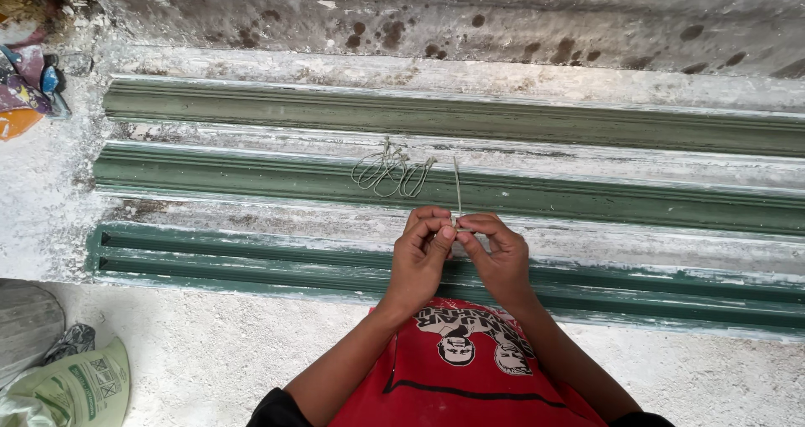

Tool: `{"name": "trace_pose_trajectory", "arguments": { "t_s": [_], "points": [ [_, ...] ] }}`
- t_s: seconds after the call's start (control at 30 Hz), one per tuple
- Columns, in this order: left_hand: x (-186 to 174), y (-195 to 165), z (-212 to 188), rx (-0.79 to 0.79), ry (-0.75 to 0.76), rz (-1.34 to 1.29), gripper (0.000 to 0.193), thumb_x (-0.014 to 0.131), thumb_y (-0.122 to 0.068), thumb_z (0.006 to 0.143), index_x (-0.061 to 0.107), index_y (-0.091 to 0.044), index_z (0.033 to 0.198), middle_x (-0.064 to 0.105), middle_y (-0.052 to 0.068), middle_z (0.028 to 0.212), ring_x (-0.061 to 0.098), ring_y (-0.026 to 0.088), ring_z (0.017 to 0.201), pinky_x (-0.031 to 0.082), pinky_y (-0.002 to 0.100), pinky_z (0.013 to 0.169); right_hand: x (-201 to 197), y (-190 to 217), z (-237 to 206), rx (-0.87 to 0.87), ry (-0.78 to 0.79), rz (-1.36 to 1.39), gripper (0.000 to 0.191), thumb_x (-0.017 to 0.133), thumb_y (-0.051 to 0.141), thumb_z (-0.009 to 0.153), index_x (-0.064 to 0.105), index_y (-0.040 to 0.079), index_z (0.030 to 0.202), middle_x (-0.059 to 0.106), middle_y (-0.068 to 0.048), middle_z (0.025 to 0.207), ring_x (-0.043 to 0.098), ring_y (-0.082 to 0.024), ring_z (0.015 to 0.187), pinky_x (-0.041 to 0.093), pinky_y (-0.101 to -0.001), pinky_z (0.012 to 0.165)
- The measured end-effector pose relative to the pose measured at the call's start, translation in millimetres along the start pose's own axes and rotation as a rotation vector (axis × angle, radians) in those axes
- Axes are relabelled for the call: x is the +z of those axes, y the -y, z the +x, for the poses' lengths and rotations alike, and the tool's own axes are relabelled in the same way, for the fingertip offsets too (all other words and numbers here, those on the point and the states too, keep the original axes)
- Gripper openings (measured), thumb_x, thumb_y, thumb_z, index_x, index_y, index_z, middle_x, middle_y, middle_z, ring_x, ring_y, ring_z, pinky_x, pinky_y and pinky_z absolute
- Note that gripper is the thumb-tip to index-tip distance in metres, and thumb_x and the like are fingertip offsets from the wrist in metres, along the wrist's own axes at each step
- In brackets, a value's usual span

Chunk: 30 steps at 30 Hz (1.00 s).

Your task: The person takes thin flexible strips one at a time from a pile on a green-painted rail and bends and twists each strip by hand into a loop shape, placing the finished loops in a row on the rail. The person repeats this loop-forming action with successive strips throughout the clip.

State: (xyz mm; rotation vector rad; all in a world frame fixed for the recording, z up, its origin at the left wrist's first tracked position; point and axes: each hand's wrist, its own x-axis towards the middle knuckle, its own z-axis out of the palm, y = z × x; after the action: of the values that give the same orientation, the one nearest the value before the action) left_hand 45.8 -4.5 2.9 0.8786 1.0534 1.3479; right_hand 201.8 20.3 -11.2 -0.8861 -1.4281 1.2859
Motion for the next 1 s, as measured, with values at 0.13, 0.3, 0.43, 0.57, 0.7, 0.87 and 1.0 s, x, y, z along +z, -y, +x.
{"name": "trace_pose_trajectory", "arguments": {
  "t_s": [0.13,0.3,0.43,0.57,0.7,0.87,1.0],
  "points": [
    [5,-5,-6,0.117,0.009,0.119,0.018,0.062,-0.016,0.107,0.066,0.000,0.112,0.056,0.003,0.116,0.055,0.005,0.088,0.048,0.021,0.074,-2,-7,-1,0.001,-0.028,0.109,0.015,0.065,0.001,0.101,0.067,0.000,0.116,0.066,-0.014,0.126,0.066,-0.018,0.118,0.058,-0.0326,0.101],
    [9,-15,-10,0.027,0.041,0.097,0.019,0.063,-0.020,0.106,0.064,-0.003,0.114,0.058,-0.004,0.083,0.045,0.002,0.072,0.039,0.020,0.060,-3,-9,-4,0.028,-0.029,0.171,0.012,0.062,0.003,0.103,0.067,0.001,0.114,0.070,-0.014,0.120,0.069,-0.018,0.113,0.059,-0.0321,0.099],
    [8,-23,-8,0.037,0.017,0.252,0.021,0.067,-0.023,0.103,0.068,-0.003,0.110,0.047,-0.008,0.069,0.037,0.000,0.064,0.032,0.020,0.054,-4,-11,-4,-0.028,-0.037,0.159,0.011,0.063,0.002,0.105,0.066,0.000,0.115,0.069,-0.013,0.117,0.068,-0.017,0.112,0.058,-0.0310,0.099],
    [7,-26,-5,-0.035,-0.018,0.306,0.021,0.071,-0.022,0.100,0.074,-0.003,0.107,0.039,-0.009,0.058,0.034,0.001,0.054,0.026,0.021,0.048,-6,-14,-4,-0.050,-0.011,0.128,0.012,0.063,0.003,0.103,0.066,0.000,0.114,0.069,-0.012,0.114,0.069,-0.016,0.109,0.059,-0.0304,0.095],
    [7,-26,-8,0.044,0.039,0.241,0.021,0.069,-0.019,0.101,0.071,-0.004,0.115,0.041,-0.010,0.064,0.034,-0.001,0.059,0.028,0.021,0.050,-7,-15,-4,-0.022,-0.049,0.146,0.011,0.064,0.003,0.103,0.066,0.000,0.114,0.068,-0.011,0.113,0.067,-0.015,0.109,0.057,-0.0295,0.096],
    [8,-30,-9,0.043,0.034,0.249,0.021,0.067,-0.019,0.104,0.073,-0.004,0.117,0.057,-0.009,0.072,0.041,-0.002,0.062,0.032,0.021,0.049,-9,-17,-5,-0.020,-0.033,0.168,0.011,0.064,0.002,0.103,0.065,0.000,0.113,0.067,-0.010,0.113,0.066,-0.014,0.108,0.056,-0.0280,0.095],
    [7,-38,-6,-0.052,0.012,0.469,0.027,0.071,-0.024,0.100,0.079,-0.007,0.121,0.041,-0.004,0.058,0.032,0.002,0.053,0.025,0.022,0.046,-11,-20,-6,-0.020,-0.034,0.128,0.010,0.063,0.002,0.104,0.065,-0.001,0.113,0.066,-0.010,0.113,0.064,-0.013,0.107,0.054,-0.0273,0.095]
  ]
}}
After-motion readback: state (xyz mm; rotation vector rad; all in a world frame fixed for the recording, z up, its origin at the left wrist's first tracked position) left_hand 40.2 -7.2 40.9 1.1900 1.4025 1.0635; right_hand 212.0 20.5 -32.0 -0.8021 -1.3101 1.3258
